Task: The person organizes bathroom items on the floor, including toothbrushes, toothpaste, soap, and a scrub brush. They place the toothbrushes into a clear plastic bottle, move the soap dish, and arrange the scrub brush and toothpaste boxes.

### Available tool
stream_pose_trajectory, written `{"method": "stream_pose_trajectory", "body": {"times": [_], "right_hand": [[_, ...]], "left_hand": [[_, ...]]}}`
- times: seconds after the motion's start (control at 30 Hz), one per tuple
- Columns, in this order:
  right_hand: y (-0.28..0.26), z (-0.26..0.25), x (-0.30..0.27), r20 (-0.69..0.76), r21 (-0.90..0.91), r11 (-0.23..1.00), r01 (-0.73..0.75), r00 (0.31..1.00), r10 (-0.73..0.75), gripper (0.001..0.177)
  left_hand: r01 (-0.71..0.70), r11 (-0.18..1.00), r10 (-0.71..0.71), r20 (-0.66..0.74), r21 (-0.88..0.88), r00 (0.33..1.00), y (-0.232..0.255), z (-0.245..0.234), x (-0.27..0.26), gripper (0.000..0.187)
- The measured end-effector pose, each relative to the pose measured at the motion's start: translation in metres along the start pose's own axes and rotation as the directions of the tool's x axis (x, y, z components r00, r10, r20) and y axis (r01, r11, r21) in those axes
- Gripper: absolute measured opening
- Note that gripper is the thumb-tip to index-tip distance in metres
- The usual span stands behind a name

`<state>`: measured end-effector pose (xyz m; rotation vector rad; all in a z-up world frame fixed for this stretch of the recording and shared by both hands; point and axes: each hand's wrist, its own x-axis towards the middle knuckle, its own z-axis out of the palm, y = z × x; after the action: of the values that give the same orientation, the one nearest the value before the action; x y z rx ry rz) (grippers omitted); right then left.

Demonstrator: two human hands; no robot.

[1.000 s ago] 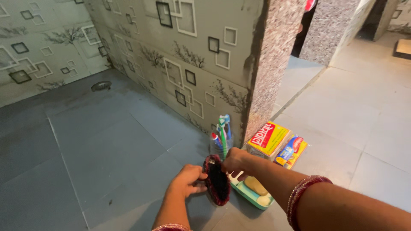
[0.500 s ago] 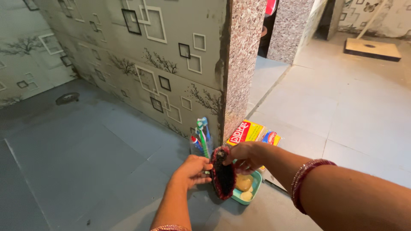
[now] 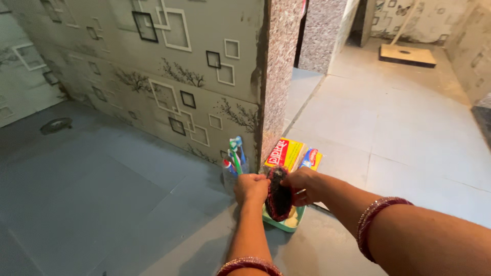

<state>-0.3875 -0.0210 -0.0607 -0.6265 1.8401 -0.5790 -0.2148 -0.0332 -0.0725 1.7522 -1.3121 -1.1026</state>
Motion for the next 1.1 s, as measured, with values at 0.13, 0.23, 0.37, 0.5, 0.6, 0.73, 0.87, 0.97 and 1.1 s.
{"method": "stream_pose_trajectory", "body": {"times": [0.13, 0.23, 0.37, 0.5, 0.6, 0.73, 0.87, 0.97, 1.1], "right_hand": [[0.008, -0.019, -0.003, 0.008, 0.017, 0.997, -0.080, 0.997, 0.080, 0.031], [0.004, -0.040, -0.012, 0.007, -0.002, 0.996, -0.086, 0.996, 0.086, 0.031], [0.003, -0.056, -0.024, -0.028, 0.010, 0.994, -0.111, 0.993, 0.111, 0.032], [0.011, -0.068, -0.029, 0.002, -0.014, 0.998, -0.062, 0.998, 0.062, 0.032], [0.026, -0.075, -0.021, 0.022, 0.057, 0.988, -0.143, 0.990, 0.142, 0.030], [0.049, -0.080, 0.004, 0.036, 0.025, 0.982, -0.189, 0.981, 0.188, 0.030], [0.072, -0.076, 0.025, 0.086, 0.020, 0.978, -0.206, 0.975, 0.204, 0.028], [0.086, -0.068, 0.036, 0.089, 0.037, 0.975, -0.220, 0.972, 0.217, 0.024], [0.089, -0.063, 0.034, 0.109, 0.069, 0.971, -0.230, 0.969, 0.222, 0.022]], "left_hand": [[-0.029, 0.996, 0.023, 0.060, 0.087, 0.998, 0.027, 0.005, -0.012, 0.022], [-0.104, 0.984, 0.094, 0.081, 0.141, 0.992, 0.044, 0.012, -0.016, 0.025], [-0.136, 0.980, 0.125, 0.082, 0.146, 0.989, 0.052, 0.030, -0.026, 0.024], [-0.207, 0.955, 0.175, 0.163, 0.210, 0.971, 0.055, 0.052, -0.025, 0.036], [-0.195, 0.948, 0.127, 0.262, 0.252, 0.957, 0.043, 0.068, -0.020, 0.042], [-0.260, 0.925, 0.166, 0.319, 0.277, 0.933, 0.021, 0.091, -0.009, 0.039], [-0.293, 0.902, 0.183, 0.333, 0.317, 0.925, 0.004, 0.105, -0.006, 0.030], [-0.063, 0.980, -0.024, 0.426, 0.189, 0.904, 0.006, 0.100, -0.011, 0.026], [-0.035, 0.985, -0.043, 0.442, 0.167, 0.896, 0.015, 0.082, -0.029, 0.028]]}}
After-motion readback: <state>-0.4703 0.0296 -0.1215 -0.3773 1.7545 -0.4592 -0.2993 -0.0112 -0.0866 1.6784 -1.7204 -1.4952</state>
